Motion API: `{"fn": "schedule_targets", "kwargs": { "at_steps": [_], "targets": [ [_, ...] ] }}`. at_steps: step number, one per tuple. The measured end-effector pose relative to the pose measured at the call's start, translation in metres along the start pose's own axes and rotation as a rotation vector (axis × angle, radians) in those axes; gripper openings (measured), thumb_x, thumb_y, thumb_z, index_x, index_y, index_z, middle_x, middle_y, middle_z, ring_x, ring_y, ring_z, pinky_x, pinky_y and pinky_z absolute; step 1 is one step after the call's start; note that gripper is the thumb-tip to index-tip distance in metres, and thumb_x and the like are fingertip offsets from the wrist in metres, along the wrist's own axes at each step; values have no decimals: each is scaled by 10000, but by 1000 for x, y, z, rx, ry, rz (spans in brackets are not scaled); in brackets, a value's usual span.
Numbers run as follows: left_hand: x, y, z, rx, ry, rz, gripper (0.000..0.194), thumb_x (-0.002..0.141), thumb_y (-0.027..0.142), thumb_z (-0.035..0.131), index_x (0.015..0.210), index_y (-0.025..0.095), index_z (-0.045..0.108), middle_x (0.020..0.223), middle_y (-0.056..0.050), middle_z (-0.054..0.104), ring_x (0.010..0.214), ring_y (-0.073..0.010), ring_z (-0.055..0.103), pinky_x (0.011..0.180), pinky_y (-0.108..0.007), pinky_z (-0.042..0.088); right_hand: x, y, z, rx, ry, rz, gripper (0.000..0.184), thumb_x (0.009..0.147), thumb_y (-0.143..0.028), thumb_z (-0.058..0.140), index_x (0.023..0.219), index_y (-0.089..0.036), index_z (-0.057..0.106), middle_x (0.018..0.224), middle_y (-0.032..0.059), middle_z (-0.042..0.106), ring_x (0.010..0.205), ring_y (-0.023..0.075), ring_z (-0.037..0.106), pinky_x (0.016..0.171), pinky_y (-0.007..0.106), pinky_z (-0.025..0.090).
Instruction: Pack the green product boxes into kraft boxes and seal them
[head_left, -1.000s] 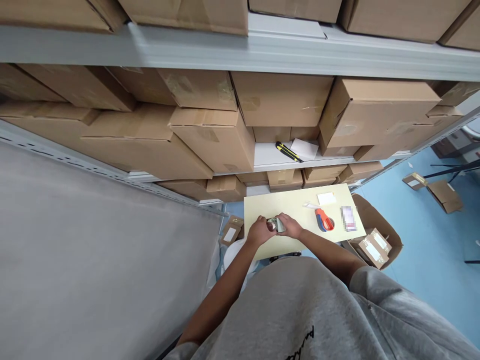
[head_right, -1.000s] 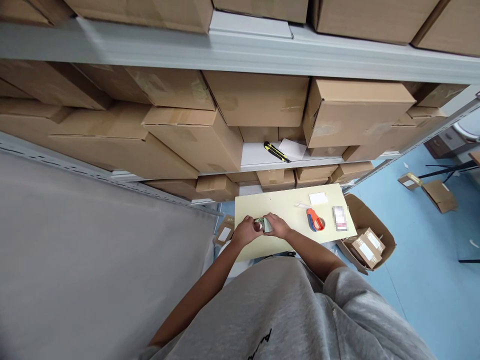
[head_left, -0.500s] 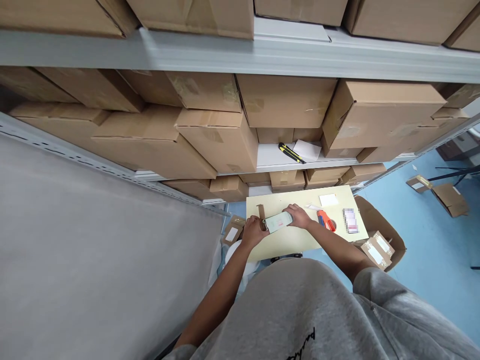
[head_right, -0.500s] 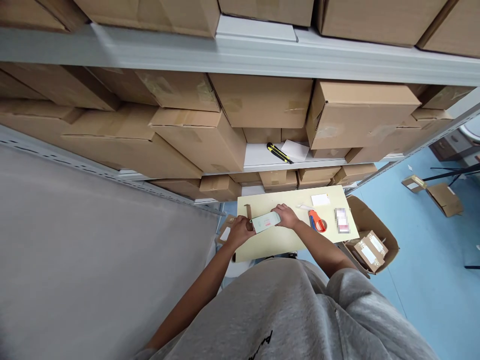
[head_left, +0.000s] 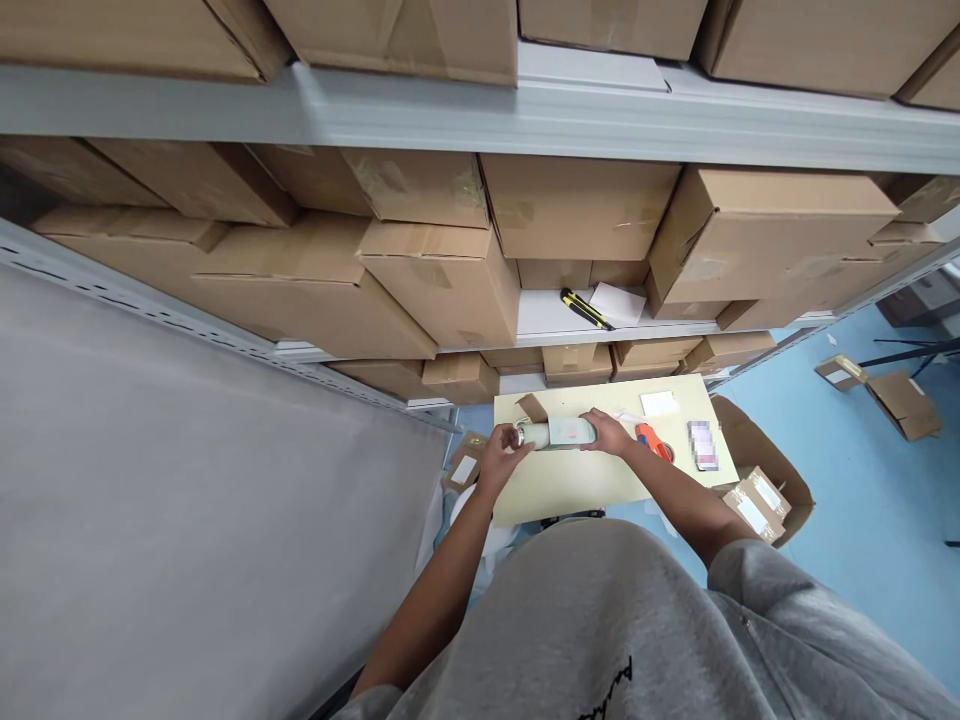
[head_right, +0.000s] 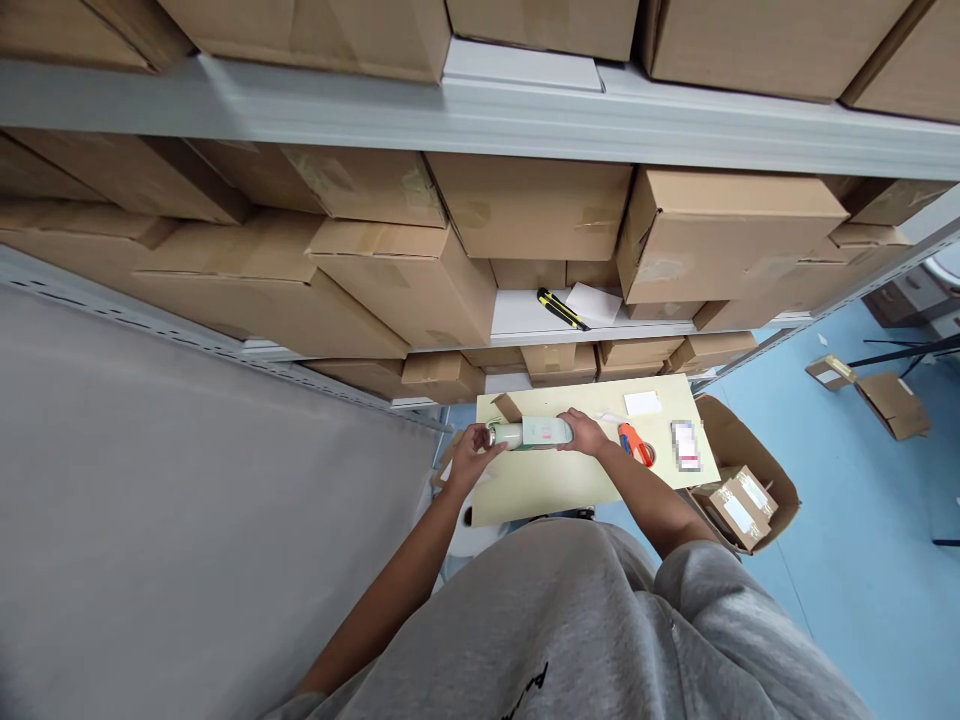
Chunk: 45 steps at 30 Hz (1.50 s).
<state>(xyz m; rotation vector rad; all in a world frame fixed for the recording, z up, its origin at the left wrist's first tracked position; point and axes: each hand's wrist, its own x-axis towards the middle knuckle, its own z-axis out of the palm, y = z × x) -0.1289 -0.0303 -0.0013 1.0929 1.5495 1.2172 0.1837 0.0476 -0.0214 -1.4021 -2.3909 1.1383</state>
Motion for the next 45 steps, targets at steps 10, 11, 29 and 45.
{"fn": "schedule_targets", "kwargs": {
  "at_steps": [10,11,29,45],
  "targets": [
    [13,-8,-6,-98,529,-59,559,1048,532,610,1520,253,502,1481,-151,671,1421,-276,633,1189,-415,518,-20,19,39,57,-59,366,655,855,-520,895,1366,-209,628,1326,145,712,1131,316,716,895,351,525],
    [15,-6,-8,-64,548,-73,543,1074,533,552,1529,246,483,1495,-162,660,1421,-271,632,1185,-413,518,-19,19,45,92,-43,420,632,878,-560,866,1338,-196,630,1306,153,724,1103,318,723,884,352,526],
    [2,-6,75,-260,157,-158,680,1007,814,476,1201,190,662,1207,-144,774,1107,-271,740,943,-400,614,23,-43,77,577,235,278,651,1065,-668,491,1530,-230,621,1607,153,591,1552,314,482,1337,499,323],
    [-4,-15,93,-103,52,-184,586,830,718,769,1081,191,719,1023,-96,757,890,-250,740,768,-368,605,10,-72,56,984,293,347,691,894,-783,708,1327,-245,675,1179,78,778,1054,277,727,952,403,605]
  ]
}}
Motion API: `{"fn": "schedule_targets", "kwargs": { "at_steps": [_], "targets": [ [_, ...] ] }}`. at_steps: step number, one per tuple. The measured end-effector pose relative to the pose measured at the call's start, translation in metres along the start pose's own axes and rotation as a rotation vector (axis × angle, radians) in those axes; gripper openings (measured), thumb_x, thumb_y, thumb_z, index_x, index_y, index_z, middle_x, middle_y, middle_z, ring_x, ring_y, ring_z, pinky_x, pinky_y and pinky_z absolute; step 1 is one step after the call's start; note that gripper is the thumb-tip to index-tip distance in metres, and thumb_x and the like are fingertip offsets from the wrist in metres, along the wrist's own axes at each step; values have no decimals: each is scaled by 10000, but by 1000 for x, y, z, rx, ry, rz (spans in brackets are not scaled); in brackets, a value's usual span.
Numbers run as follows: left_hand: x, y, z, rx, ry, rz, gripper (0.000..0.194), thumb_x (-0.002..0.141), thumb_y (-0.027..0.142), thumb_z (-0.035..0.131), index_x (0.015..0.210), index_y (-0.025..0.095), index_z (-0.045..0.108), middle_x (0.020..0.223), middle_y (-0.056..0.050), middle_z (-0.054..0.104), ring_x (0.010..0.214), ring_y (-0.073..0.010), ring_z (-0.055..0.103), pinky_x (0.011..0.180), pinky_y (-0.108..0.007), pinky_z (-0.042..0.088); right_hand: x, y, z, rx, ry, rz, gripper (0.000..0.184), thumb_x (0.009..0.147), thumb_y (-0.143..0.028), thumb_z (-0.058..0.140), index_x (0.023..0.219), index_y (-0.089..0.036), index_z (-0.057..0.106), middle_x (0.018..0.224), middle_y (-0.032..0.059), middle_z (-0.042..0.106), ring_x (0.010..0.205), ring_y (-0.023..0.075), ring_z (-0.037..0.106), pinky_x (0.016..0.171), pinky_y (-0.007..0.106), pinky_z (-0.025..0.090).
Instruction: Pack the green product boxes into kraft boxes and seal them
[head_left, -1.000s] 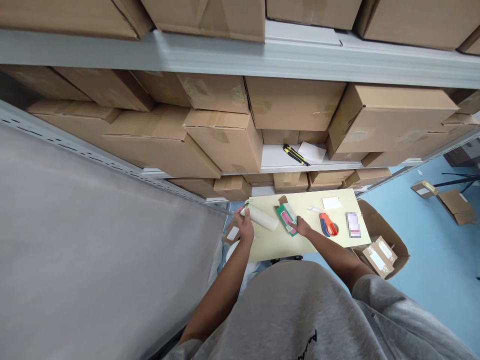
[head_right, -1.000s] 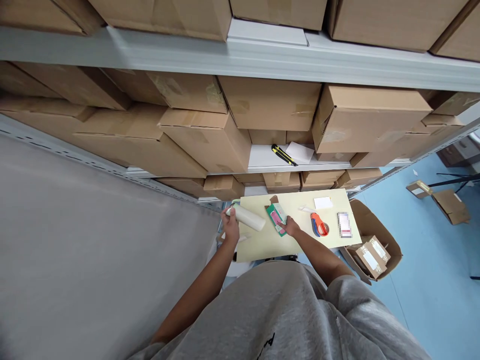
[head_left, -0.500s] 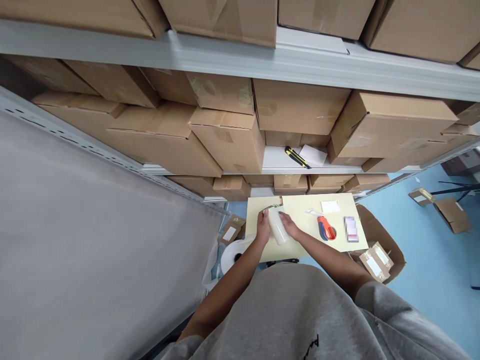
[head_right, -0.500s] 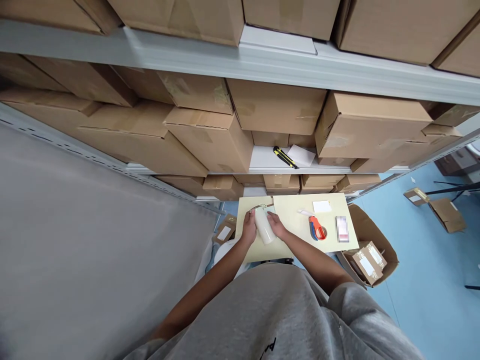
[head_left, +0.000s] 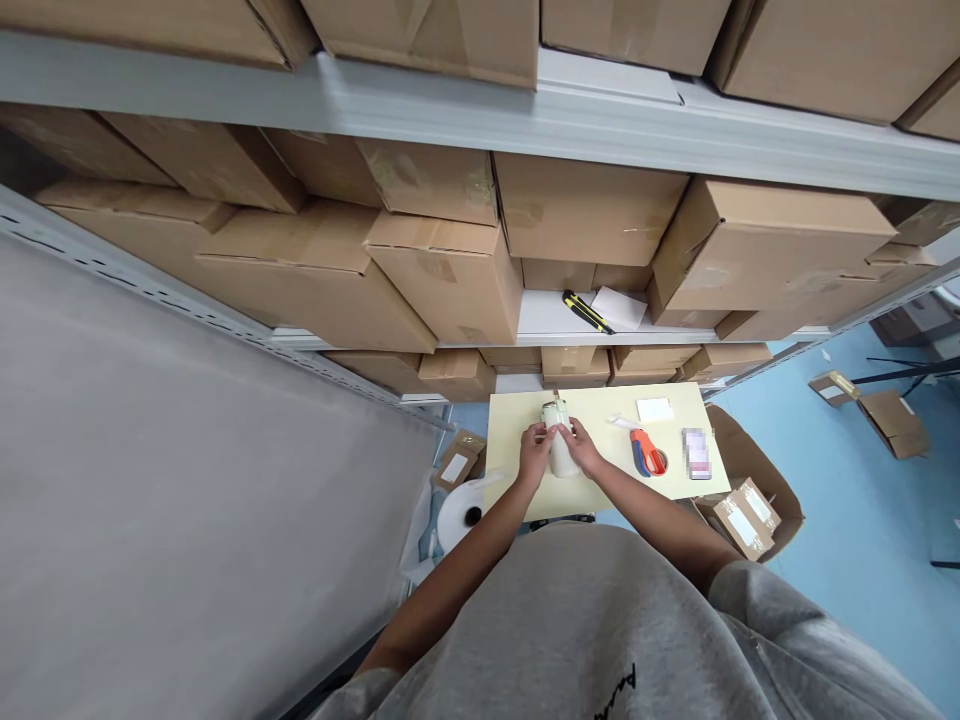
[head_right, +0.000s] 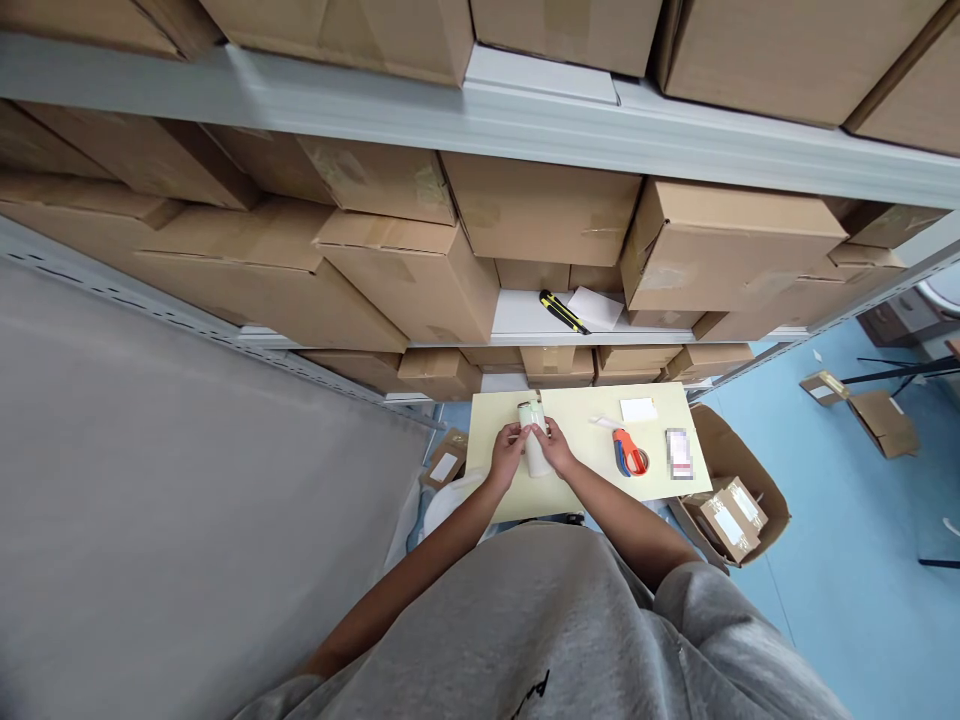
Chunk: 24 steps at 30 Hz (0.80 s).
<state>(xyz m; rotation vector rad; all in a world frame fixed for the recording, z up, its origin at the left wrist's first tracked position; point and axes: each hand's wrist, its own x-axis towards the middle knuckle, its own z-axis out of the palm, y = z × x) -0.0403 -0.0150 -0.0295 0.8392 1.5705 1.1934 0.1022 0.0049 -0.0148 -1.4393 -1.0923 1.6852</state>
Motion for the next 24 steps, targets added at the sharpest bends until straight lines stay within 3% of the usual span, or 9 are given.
{"fn": "schedule_targets", "kwargs": {
  "at_steps": [4,7,11,14,20,24],
  "targets": [
    [-6,-1,1,-20,-43,-46,662,850,779,709,1163,196,726,1056,-107,760,886,-253,734,661,-331,574,2,-5,1,64,-40,11,650,958,-760,647,1372,-259,670,1286,84,780,1158,290,731,1029,432,600],
    [-6,1,0,-15,3,-71,697,879,805,658,1227,202,687,977,-92,751,886,-256,736,666,-333,580,5,-6,0,103,-38,59,652,967,-722,663,1441,-274,654,1307,78,780,1193,288,733,1075,453,588],
    [-7,3,-1,-26,19,-47,673,914,811,606,1216,212,664,1008,-93,753,927,-254,741,714,-342,598,6,-7,-4,83,-52,62,761,904,-637,786,1552,-278,615,1138,61,786,1074,279,749,1037,448,596],
    [-8,3,-1,3,14,12,619,918,758,663,1202,211,717,1088,-100,750,975,-254,744,816,-361,611,5,-8,-4,67,-43,38,794,877,-585,826,1582,-285,618,1072,41,767,1035,266,738,1013,425,596],
    [-6,5,-2,93,30,30,570,933,704,664,1210,221,788,1022,-88,711,1105,-303,723,920,-397,613,1,-13,1,208,-44,-2,734,903,-597,787,1577,-348,638,1344,24,771,1274,279,683,1112,447,562],
    [-5,4,2,-23,2,9,578,952,676,652,1304,223,721,1125,-103,756,1072,-285,748,894,-399,621,0,-15,2,202,-27,16,798,886,-590,793,1613,-316,612,1296,37,770,1202,265,712,1087,425,574]
  ]
}}
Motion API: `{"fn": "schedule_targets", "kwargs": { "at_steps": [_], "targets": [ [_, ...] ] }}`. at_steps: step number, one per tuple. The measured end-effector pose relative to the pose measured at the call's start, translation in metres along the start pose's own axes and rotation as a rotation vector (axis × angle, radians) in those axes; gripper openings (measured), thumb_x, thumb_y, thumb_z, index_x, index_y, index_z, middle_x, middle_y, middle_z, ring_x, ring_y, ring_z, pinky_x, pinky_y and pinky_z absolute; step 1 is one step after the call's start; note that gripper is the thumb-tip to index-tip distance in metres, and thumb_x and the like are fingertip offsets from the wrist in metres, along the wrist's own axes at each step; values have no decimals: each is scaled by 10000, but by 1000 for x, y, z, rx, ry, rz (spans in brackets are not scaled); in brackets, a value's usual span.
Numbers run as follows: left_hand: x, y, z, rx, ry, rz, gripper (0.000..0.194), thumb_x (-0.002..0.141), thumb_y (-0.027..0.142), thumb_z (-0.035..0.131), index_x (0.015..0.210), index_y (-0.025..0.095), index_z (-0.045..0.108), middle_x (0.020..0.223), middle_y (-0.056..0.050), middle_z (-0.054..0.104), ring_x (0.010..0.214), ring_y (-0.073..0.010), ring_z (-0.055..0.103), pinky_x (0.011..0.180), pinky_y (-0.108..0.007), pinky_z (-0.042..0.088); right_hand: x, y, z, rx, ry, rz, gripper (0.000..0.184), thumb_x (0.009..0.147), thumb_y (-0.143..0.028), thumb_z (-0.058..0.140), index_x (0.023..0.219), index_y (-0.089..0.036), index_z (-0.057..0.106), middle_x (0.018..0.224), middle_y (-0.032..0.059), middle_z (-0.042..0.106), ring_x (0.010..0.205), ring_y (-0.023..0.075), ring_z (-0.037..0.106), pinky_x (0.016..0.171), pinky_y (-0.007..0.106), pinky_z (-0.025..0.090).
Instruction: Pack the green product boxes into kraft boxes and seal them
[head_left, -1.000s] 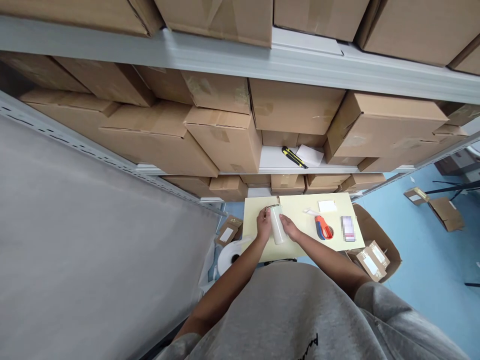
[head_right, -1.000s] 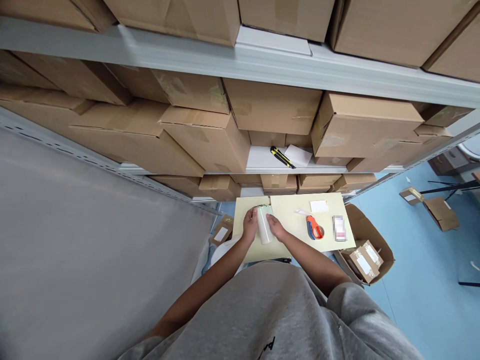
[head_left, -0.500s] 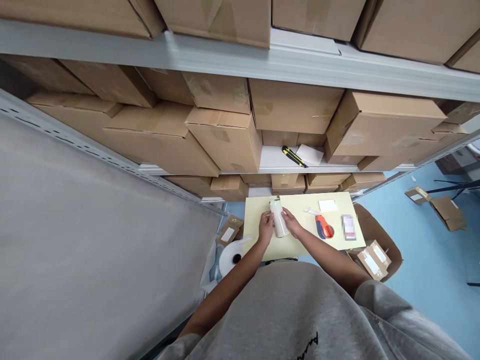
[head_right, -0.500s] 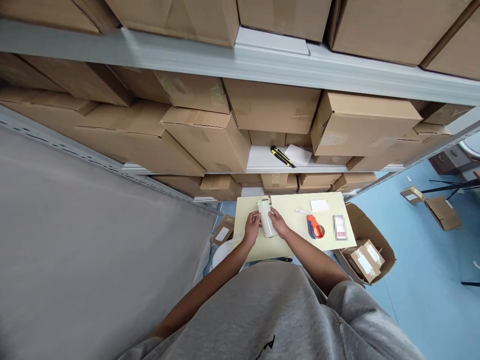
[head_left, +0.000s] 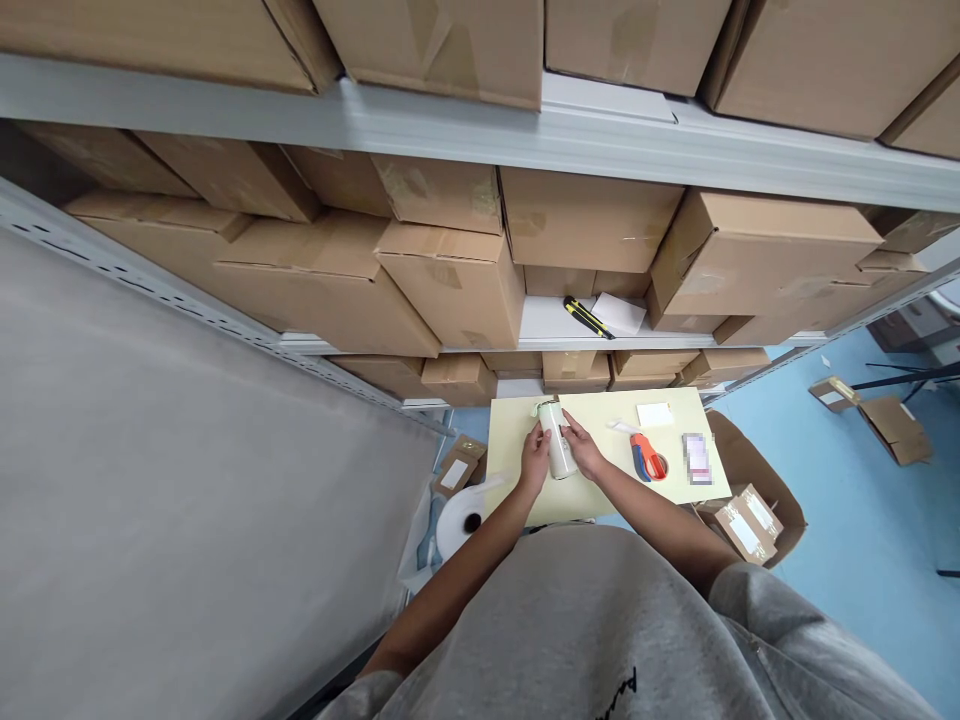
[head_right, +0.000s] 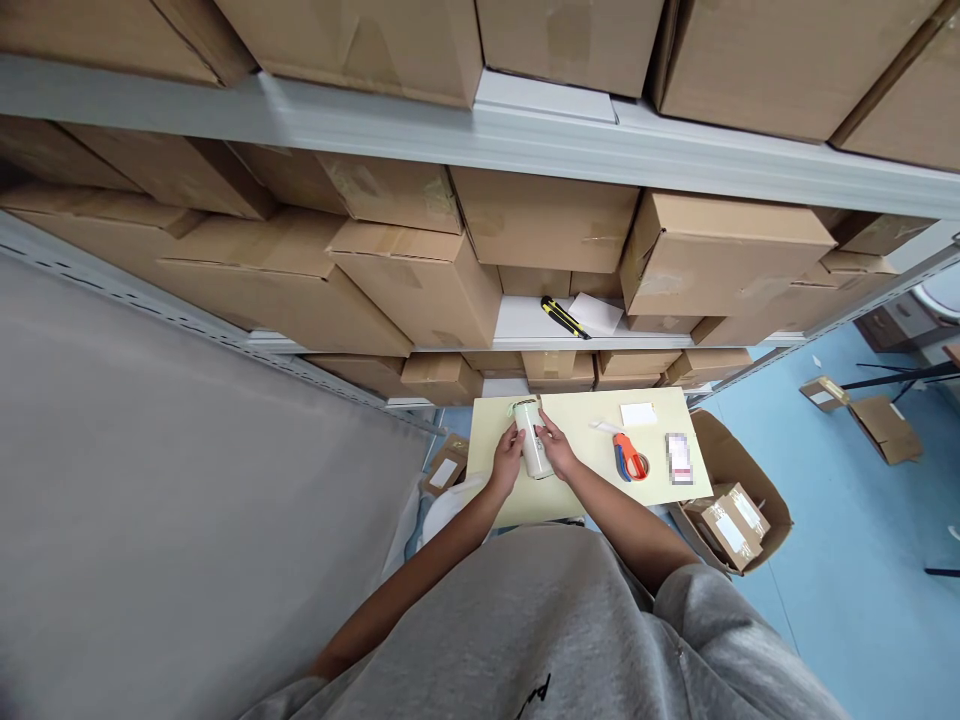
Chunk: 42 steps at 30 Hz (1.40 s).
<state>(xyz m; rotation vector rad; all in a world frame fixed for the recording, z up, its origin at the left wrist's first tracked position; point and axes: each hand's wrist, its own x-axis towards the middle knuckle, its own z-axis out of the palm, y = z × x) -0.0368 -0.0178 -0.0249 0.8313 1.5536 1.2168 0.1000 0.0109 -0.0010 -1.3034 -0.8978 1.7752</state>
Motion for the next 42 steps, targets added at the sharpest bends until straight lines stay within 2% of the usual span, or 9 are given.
{"fn": "schedule_targets", "kwargs": {
  "at_steps": [5,10,16,21,25,29,35,39,42],
  "targets": [
    [0,-4,2,-44,30,-50,453,974,598,634,1210,217,705,1177,-116,778,1097,-276,755,953,-418,617,2,0,-1,-19,22,61,768,775,-604,890,1438,-254,724,1190,59,781,1115,275,734,994,404,590],
    [0,-6,-3,44,72,-41,405,930,405,665,1278,222,759,1262,-116,716,1360,-325,648,1152,-433,534,2,-3,0,15,12,55,649,642,-615,974,1130,-241,763,1046,28,781,972,241,727,874,350,570],
    [0,-9,-4,87,-119,-39,707,798,269,755,1500,278,670,1256,-80,626,1388,-333,596,1181,-425,502,2,-12,1,92,67,124,642,634,-668,962,1026,-259,661,903,-6,753,908,227,698,782,317,531],
    [-4,-12,-1,281,-161,39,1115,625,351,974,1633,255,506,1256,-85,560,1407,-370,539,1183,-479,490,2,-14,5,113,97,126,675,574,-564,1020,1017,-270,605,896,3,766,889,243,715,771,338,542],
    [-2,-14,-5,319,-111,63,997,673,445,974,1559,233,572,1166,-72,597,1280,-341,622,1134,-479,522,2,-16,3,100,18,116,636,596,-526,1001,1070,-262,668,996,30,794,978,258,733,815,343,548],
    [1,-17,-8,199,-85,40,935,708,443,964,1526,220,569,1122,-65,689,1114,-292,717,1017,-447,585,4,-17,-4,49,-42,97,568,657,-523,957,1113,-263,739,1082,33,799,1066,260,722,858,334,539],
    [-7,-18,-1,106,-152,28,662,849,465,870,1409,234,605,1232,-96,753,1098,-266,750,950,-405,611,10,-12,-8,-44,35,68,619,624,-512,977,1124,-251,723,1027,28,730,964,242,711,831,336,548],
    [-8,-14,-2,243,-84,111,665,757,427,940,1333,212,686,1203,-108,716,1211,-323,696,1049,-457,576,11,-9,-3,-55,88,55,647,605,-472,986,1118,-261,654,1065,39,697,972,238,703,828,343,561],
    [-5,-10,-6,285,-58,124,666,706,444,973,1284,214,733,1137,-98,700,1189,-338,695,1057,-470,568,9,-11,-1,-5,86,83,597,670,-524,941,1106,-270,623,1067,42,709,1017,254,707,827,346,555]
  ]
}}
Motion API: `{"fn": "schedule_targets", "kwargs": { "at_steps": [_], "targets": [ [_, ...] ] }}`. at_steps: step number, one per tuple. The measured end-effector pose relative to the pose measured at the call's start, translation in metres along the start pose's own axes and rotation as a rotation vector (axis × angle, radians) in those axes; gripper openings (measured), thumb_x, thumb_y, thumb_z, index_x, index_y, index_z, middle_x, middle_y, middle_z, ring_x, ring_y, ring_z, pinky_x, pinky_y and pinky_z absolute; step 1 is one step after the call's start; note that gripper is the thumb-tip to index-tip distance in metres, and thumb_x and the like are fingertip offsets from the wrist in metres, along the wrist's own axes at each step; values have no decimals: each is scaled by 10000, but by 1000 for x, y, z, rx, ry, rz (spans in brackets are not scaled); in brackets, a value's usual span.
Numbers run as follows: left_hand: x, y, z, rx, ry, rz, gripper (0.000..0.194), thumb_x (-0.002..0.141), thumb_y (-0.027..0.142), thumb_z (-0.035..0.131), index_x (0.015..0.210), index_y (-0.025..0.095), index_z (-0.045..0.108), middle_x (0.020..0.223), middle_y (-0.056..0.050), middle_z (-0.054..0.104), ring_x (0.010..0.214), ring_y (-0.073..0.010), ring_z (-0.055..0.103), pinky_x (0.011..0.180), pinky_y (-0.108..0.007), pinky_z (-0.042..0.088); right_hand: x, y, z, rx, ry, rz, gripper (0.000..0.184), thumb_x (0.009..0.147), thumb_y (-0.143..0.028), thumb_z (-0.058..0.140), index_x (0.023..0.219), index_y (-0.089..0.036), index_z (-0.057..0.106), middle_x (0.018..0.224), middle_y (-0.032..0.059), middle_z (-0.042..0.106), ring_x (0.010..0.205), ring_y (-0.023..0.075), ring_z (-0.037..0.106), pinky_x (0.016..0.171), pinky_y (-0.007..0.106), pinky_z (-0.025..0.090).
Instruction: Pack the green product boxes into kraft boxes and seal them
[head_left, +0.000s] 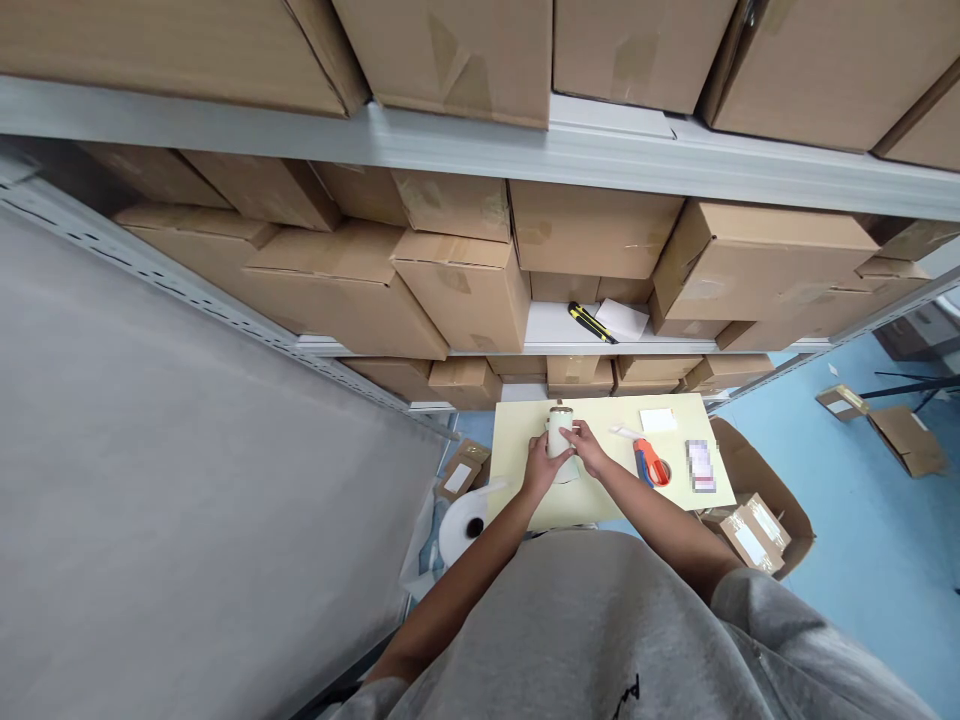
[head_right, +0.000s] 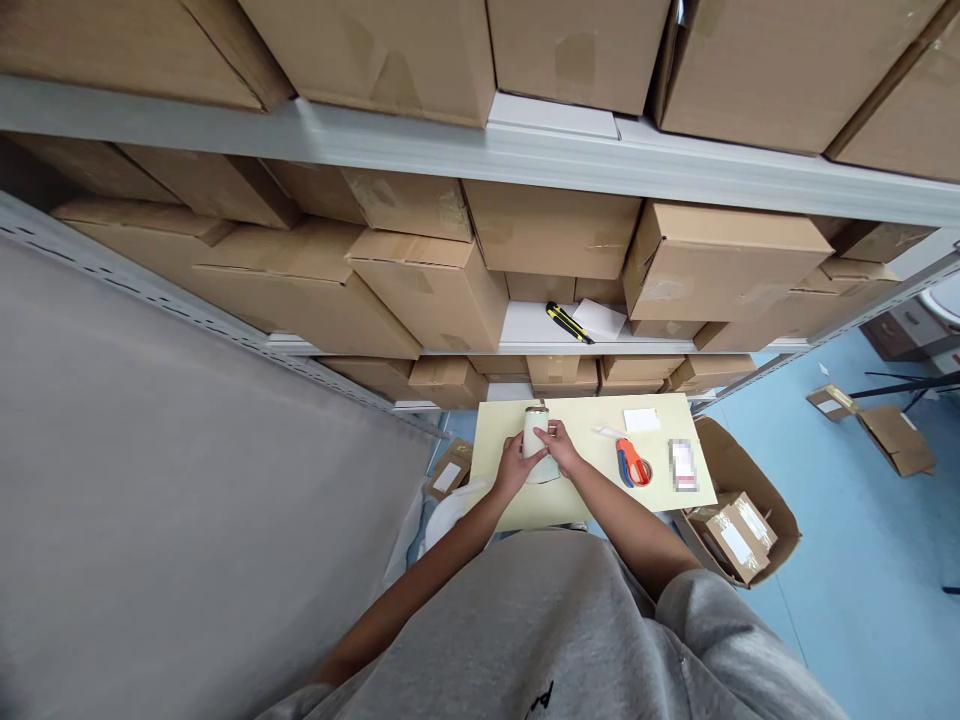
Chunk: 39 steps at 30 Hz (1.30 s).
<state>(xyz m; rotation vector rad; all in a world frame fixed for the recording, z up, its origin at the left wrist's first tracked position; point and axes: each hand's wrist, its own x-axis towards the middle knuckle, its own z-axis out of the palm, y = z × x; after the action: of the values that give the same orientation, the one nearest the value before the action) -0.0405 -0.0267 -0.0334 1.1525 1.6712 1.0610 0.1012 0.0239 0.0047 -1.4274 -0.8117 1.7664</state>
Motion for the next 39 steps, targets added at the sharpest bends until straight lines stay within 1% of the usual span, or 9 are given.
{"fn": "schedule_targets", "kwargs": {
  "at_steps": [3,7,11,16,21,23,27,33,39],
  "targets": [
    [2,0,-3,-109,-8,-25,678,756,499,939,1331,230,701,1146,-88,734,1126,-305,730,1008,-438,583,-3,-5,-1,23,-54,18,520,723,-547,890,1104,-276,663,1077,41,747,1099,266,694,865,342,535],
    [1,-4,-1,-284,-26,-66,681,811,588,881,1332,230,627,1116,-79,769,1048,-264,760,951,-412,601,-5,-11,-4,36,-144,14,484,696,-536,896,1069,-270,738,1092,36,782,1124,268,681,917,346,510],
    [0,-8,0,-363,-39,-51,622,862,640,805,1301,232,636,1246,-105,736,1140,-277,741,1005,-434,595,-6,-12,-3,68,-126,8,546,640,-518,947,1076,-272,728,1035,25,779,1087,264,688,915,352,511],
    [0,-6,-4,-166,51,-44,468,889,472,793,1280,225,722,1242,-97,647,1262,-298,678,1160,-454,520,-5,-7,-1,50,-57,20,622,602,-453,1003,1078,-298,633,992,-5,766,1014,238,714,884,351,533],
    [-3,9,-5,-3,-8,11,597,778,304,880,1337,219,687,1210,-93,677,1276,-333,663,1124,-478,534,-4,-2,2,-29,-15,-25,713,543,-439,1037,1115,-268,648,989,17,755,953,241,725,867,375,570],
    [-5,15,-5,-11,6,4,619,775,317,903,1334,220,656,1237,-99,709,1237,-326,691,1064,-457,557,-4,-1,3,-61,-44,-59,701,542,-475,1037,1109,-241,699,984,30,764,946,240,721,887,380,572],
    [-7,21,-8,-28,27,-72,518,823,383,888,1235,228,614,1172,-73,747,1078,-272,747,936,-387,575,-5,-1,4,-91,-113,-73,620,611,-585,980,1060,-217,762,1007,37,787,939,232,720,905,371,563],
    [-6,25,-18,204,94,-30,407,821,370,865,1127,237,632,1231,-86,681,1086,-279,728,871,-366,565,-10,3,7,-130,-118,-123,626,590,-550,1000,1068,-235,746,1003,24,793,928,239,711,897,379,565],
    [-8,30,-25,265,12,-9,569,831,370,871,1327,284,607,1273,-77,749,1150,-312,741,857,-356,546,-7,6,11,-203,-29,-132,657,487,-511,1036,951,-242,657,855,-13,736,828,225,664,804,351,561]
  ]
}}
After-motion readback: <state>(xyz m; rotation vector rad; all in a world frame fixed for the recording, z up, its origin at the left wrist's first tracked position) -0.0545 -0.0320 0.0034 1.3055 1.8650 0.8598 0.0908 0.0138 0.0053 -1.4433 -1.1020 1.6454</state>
